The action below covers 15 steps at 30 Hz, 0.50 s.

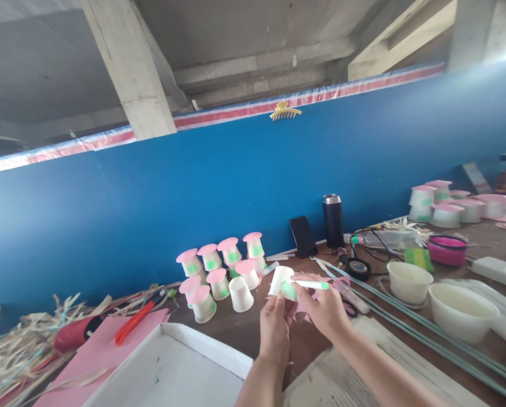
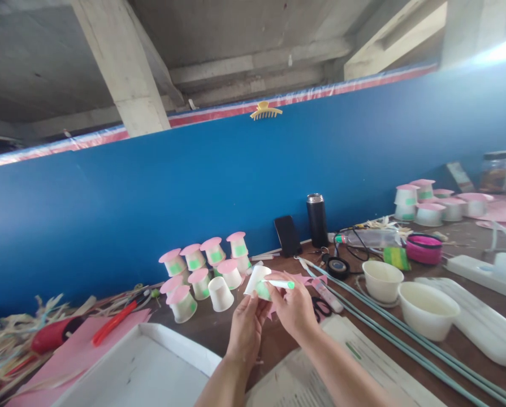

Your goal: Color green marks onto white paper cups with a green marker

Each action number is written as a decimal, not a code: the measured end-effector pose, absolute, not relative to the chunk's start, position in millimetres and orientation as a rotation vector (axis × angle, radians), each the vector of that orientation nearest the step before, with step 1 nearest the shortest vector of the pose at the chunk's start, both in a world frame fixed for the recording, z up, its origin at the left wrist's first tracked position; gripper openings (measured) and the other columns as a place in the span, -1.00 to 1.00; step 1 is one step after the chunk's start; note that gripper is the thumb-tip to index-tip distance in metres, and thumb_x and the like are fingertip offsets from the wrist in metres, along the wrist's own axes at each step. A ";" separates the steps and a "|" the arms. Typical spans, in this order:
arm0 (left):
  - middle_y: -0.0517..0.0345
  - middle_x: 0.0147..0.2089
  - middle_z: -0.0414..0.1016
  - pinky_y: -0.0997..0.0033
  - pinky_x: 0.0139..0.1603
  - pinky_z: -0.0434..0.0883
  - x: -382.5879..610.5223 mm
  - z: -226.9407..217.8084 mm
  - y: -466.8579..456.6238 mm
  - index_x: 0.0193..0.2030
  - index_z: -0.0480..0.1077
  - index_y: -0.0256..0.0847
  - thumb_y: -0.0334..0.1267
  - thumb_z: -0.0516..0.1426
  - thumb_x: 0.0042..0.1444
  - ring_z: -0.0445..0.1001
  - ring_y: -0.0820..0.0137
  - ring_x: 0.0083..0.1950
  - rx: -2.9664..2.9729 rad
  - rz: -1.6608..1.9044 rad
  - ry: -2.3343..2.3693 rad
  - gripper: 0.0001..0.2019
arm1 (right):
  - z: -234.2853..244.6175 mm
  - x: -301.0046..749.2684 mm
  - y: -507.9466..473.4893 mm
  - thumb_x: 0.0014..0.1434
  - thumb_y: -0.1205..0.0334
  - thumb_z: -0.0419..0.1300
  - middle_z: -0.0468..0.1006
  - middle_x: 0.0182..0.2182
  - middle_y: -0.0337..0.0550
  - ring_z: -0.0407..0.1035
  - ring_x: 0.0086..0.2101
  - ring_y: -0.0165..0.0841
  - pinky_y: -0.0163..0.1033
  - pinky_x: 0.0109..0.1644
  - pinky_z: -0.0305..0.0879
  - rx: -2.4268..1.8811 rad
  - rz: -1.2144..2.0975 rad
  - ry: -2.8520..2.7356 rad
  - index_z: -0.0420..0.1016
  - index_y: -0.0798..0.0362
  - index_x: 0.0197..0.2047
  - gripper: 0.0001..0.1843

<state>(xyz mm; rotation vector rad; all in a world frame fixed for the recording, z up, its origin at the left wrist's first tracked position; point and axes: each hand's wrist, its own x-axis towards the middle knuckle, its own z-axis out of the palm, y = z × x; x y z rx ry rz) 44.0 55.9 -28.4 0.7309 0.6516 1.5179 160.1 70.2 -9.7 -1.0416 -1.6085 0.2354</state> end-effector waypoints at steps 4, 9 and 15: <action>-0.13 -0.12 0.54 0.27 0.02 0.35 44.2 -28.4 54.8 -0.21 0.51 -0.32 -0.07 0.23 -0.07 0.49 0.21 -0.06 0.752 1.514 0.658 -0.64 | -8.6 159.4 66.6 0.19 0.06 0.03 0.58 -0.42 -0.18 0.41 -0.49 -0.37 -0.30 -0.37 0.33 -1.061 0.357 -1.691 0.52 0.03 -0.17 -0.68; -0.11 -0.19 0.56 0.30 -0.05 0.37 44.6 -31.6 56.4 -0.21 0.52 -0.32 -0.04 0.21 -0.05 0.51 0.25 -0.15 0.773 1.522 0.677 -0.62 | -8.6 158.8 67.0 0.19 0.13 0.04 0.59 -0.33 -0.15 0.45 -0.30 -0.31 -0.20 -0.09 0.31 -1.036 0.195 -1.700 0.52 0.02 -0.19 -0.73; -0.12 -0.15 0.55 0.28 -0.03 0.35 45.9 -31.6 54.6 -0.18 0.51 -0.29 -0.09 0.20 -0.01 0.50 0.24 -0.12 0.820 1.500 0.675 -0.67 | -6.7 159.2 65.6 0.20 0.12 0.03 0.58 -0.30 -0.15 0.45 -0.27 -0.31 -0.22 -0.12 0.33 -1.028 0.244 -1.723 0.51 0.01 -0.20 -0.74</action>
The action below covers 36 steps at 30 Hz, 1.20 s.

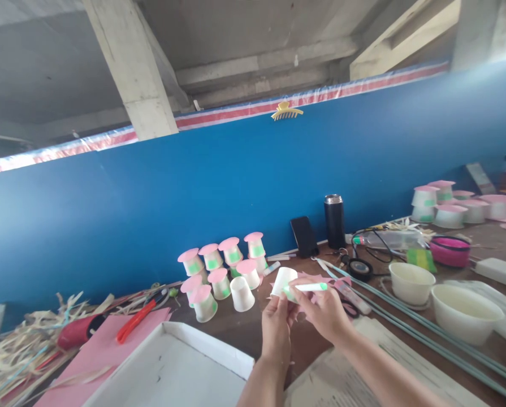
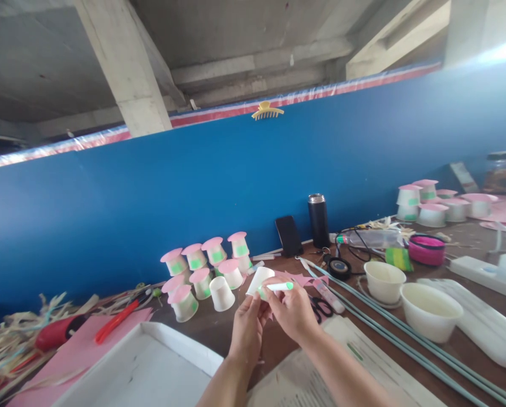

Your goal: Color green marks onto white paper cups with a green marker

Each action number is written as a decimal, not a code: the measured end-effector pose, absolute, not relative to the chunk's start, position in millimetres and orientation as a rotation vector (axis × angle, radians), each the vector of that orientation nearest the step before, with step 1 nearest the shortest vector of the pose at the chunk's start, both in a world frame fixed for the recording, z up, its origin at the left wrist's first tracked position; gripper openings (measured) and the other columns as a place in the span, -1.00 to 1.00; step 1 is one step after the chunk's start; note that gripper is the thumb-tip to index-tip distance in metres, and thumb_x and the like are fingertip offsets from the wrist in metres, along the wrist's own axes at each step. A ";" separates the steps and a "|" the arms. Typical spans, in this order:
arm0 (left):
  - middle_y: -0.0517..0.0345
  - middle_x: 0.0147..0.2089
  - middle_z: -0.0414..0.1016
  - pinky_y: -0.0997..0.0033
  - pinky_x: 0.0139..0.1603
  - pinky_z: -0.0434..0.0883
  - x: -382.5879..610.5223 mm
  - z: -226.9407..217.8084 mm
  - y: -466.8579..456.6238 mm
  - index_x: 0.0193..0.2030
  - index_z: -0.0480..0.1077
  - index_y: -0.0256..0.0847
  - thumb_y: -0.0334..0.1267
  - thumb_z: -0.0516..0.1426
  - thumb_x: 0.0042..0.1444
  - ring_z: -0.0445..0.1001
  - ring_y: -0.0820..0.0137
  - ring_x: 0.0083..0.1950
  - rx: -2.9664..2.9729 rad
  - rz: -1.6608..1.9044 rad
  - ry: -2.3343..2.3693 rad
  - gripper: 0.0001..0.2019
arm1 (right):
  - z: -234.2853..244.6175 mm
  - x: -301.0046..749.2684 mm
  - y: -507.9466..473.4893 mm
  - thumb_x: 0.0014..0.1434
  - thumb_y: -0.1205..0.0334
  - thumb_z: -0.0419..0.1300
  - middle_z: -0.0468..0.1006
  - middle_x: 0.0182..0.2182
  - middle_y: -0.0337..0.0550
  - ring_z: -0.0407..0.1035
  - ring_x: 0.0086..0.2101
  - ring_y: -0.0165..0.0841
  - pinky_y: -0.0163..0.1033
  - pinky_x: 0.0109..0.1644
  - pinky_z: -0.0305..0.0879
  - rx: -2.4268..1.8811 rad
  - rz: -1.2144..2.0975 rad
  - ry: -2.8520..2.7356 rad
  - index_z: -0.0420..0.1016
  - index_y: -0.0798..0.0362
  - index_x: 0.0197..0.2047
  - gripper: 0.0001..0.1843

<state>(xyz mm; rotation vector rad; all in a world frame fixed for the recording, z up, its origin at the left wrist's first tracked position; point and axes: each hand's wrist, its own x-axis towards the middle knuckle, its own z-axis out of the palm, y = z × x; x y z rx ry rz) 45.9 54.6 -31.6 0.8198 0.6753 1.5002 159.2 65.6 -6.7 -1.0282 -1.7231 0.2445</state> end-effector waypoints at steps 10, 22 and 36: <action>-0.09 -0.17 0.56 0.26 -0.03 0.35 46.6 -35.8 54.7 -0.18 0.49 -0.30 -0.08 0.15 0.05 0.50 0.23 -0.11 0.849 1.477 0.698 -0.67 | -4.4 159.5 66.7 0.19 0.16 0.02 0.57 -0.32 -0.16 0.45 -0.28 -0.32 -0.23 -0.12 0.32 -1.054 0.165 -1.738 0.49 0.01 -0.29 -0.76; -0.10 -0.19 0.56 0.24 0.02 0.35 47.9 -34.0 54.0 -0.19 0.50 -0.30 -0.10 0.17 0.02 0.48 0.19 -0.04 0.814 1.477 0.667 -0.68 | -7.6 157.7 66.7 0.18 0.08 0.04 0.55 -0.49 -0.16 0.42 -0.45 -0.34 -0.27 -0.28 0.33 -1.079 0.185 -1.703 0.51 0.05 -0.30 -0.72; -0.10 -0.11 0.53 0.26 0.06 0.33 46.4 -32.1 56.1 -0.17 0.50 -0.29 -0.09 0.18 0.01 0.47 0.21 -0.02 0.785 1.527 0.593 -0.67 | -8.5 158.7 65.5 0.19 0.11 0.07 0.58 -0.27 -0.11 0.45 -0.27 -0.31 -0.22 -0.09 0.33 -0.982 0.155 -1.603 0.50 0.03 -0.23 -0.76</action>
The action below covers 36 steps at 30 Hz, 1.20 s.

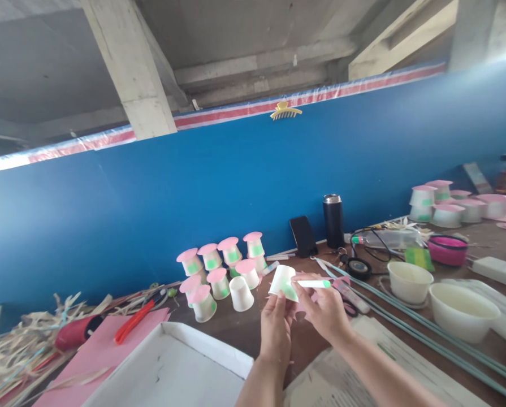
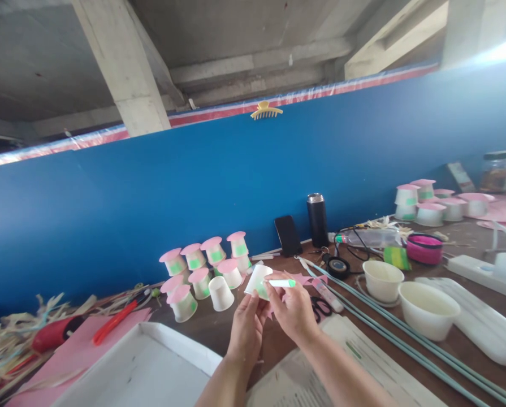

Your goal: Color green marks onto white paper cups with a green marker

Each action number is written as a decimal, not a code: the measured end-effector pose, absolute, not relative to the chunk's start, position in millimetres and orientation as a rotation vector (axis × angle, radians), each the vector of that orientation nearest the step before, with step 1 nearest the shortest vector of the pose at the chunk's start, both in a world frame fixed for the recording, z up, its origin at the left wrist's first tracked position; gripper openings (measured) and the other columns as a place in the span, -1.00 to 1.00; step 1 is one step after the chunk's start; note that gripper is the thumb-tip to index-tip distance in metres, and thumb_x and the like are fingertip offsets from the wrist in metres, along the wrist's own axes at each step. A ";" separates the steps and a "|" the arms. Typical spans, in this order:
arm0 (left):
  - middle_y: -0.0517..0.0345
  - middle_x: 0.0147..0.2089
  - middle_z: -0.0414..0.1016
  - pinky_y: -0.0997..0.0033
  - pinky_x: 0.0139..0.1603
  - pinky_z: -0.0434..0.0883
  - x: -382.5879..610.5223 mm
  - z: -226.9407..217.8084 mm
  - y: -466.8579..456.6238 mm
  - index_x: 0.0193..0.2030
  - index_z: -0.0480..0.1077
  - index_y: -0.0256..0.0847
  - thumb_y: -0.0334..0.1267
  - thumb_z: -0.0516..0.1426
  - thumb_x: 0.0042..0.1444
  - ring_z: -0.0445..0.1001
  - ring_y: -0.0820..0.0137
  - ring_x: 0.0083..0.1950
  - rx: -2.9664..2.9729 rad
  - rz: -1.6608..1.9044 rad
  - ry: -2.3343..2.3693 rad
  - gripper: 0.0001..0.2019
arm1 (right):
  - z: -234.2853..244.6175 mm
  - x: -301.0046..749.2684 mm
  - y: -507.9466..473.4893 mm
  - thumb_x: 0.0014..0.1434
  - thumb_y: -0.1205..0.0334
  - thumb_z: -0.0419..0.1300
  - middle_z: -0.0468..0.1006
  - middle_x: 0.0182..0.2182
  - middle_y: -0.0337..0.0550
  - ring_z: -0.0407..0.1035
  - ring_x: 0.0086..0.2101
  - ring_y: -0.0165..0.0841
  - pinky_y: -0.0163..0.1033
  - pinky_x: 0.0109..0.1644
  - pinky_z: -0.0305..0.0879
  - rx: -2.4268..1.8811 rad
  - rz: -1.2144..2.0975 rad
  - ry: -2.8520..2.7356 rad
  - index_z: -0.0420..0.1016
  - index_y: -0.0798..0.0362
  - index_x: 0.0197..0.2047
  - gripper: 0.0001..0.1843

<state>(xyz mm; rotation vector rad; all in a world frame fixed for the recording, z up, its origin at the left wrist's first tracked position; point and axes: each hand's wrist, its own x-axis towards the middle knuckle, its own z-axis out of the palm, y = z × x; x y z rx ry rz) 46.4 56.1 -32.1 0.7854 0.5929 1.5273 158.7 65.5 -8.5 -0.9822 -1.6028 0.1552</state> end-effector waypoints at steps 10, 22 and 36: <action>-0.11 -0.04 0.51 0.24 0.10 0.31 46.9 -33.4 55.7 -0.14 0.51 -0.28 -0.12 0.20 0.00 0.42 0.17 0.05 0.788 1.487 0.647 -0.67 | -8.3 164.3 72.6 0.20 0.13 0.05 0.59 -0.27 -0.13 0.45 -0.22 -0.31 -0.27 -0.14 0.33 -1.036 0.218 -1.597 0.51 0.02 -0.20 -0.74; -0.12 -0.08 0.53 0.25 0.06 0.33 46.5 -31.9 55.0 -0.18 0.52 -0.29 -0.11 0.22 -0.03 0.46 0.19 -0.01 0.795 1.507 0.666 -0.68 | -7.9 162.8 71.1 0.20 0.09 0.04 0.57 -0.29 -0.11 0.43 -0.39 -0.34 -0.26 -0.27 0.34 -1.044 0.224 -1.647 0.49 0.06 -0.26 -0.73; -0.11 -0.11 0.54 0.28 0.01 0.35 44.9 -32.3 55.5 -0.18 0.51 -0.29 -0.10 0.19 0.00 0.49 0.24 -0.08 0.807 1.498 0.669 -0.68 | -9.8 159.7 69.4 0.21 0.08 0.02 0.57 -0.35 -0.11 0.43 -0.38 -0.34 -0.26 -0.25 0.34 -1.061 0.213 -1.654 0.47 0.06 -0.37 -0.70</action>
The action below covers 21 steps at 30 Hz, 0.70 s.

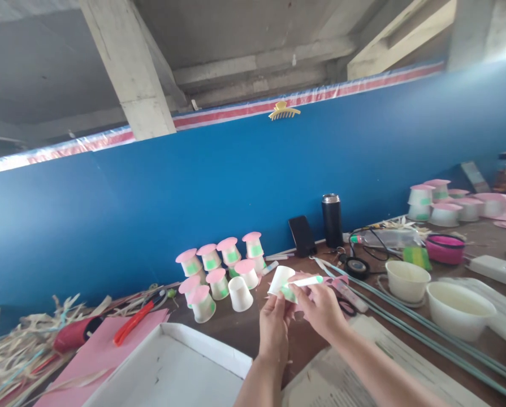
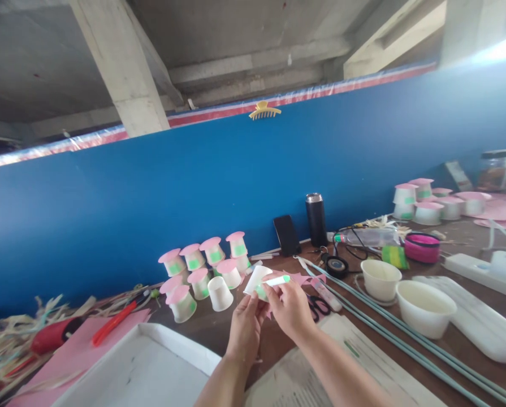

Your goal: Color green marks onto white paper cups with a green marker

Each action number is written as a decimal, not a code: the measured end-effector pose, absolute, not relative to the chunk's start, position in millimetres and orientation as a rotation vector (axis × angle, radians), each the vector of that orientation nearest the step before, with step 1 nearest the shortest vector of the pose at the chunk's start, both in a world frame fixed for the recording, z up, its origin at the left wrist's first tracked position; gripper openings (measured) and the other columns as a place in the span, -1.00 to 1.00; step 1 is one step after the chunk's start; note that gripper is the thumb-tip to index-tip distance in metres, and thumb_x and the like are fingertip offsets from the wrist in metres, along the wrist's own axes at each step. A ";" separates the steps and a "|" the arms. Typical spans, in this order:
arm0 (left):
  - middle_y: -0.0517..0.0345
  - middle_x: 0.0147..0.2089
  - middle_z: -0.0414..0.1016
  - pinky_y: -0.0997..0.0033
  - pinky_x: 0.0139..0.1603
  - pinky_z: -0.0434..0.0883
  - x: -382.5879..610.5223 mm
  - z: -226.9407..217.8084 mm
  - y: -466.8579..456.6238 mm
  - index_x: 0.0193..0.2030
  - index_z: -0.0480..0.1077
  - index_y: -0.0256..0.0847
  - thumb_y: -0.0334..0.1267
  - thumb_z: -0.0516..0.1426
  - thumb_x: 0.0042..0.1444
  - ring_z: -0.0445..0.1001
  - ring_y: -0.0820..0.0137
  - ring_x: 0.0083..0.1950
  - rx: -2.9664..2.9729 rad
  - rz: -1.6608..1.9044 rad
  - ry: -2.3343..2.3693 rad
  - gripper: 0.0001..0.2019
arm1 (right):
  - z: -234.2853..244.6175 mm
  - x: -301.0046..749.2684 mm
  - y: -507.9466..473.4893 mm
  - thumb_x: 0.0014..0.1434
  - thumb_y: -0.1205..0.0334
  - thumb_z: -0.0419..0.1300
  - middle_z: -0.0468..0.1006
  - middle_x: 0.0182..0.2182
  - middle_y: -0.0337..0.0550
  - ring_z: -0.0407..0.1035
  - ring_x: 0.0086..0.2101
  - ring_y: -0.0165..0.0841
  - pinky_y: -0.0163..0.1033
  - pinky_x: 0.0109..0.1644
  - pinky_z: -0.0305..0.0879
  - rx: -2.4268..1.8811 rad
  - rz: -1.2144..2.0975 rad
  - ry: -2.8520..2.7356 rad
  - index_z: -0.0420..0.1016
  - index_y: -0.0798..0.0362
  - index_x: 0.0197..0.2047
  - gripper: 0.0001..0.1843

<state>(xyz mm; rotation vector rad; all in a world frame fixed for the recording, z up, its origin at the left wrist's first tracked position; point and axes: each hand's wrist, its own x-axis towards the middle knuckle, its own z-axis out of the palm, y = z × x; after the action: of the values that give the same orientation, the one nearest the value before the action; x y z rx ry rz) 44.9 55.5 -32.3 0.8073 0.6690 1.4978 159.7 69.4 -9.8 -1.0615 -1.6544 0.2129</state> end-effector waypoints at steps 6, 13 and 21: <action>-0.12 -0.13 0.54 0.28 0.02 0.36 45.2 -30.8 53.5 -0.16 0.50 -0.31 -0.11 0.18 0.02 0.48 0.21 -0.05 0.804 1.492 0.650 -0.67 | -8.9 159.7 69.6 0.19 0.11 0.05 0.57 -0.33 -0.12 0.42 -0.37 -0.35 -0.27 -0.25 0.32 -1.056 0.231 -1.642 0.47 0.05 -0.32 -0.75; -0.06 -0.12 0.54 0.34 0.01 0.39 43.9 -28.2 54.7 -0.18 0.48 -0.29 -0.24 0.21 0.01 0.49 0.29 -0.05 0.612 1.551 0.608 -0.76 | -8.6 161.7 67.3 0.21 0.11 0.04 0.57 -0.29 -0.09 0.43 -0.27 -0.30 -0.24 -0.15 0.32 -0.985 0.191 -1.590 0.46 0.05 -0.18 -0.74; -0.09 -0.13 0.54 0.34 -0.02 0.44 41.3 -26.4 56.3 -0.15 0.46 -0.32 -0.32 0.19 0.02 0.51 0.28 -0.07 0.497 1.588 0.596 -0.77 | -6.6 162.0 62.8 0.19 0.05 0.04 0.55 -0.35 -0.13 0.41 -0.35 -0.33 -0.26 -0.24 0.31 -1.029 0.149 -1.634 0.41 0.04 -0.43 -0.71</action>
<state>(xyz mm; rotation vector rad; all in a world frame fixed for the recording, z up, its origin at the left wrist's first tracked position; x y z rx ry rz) 41.3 56.3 -26.4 0.4968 0.5963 1.5875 162.0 62.8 -6.6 -1.0291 -1.6336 0.1493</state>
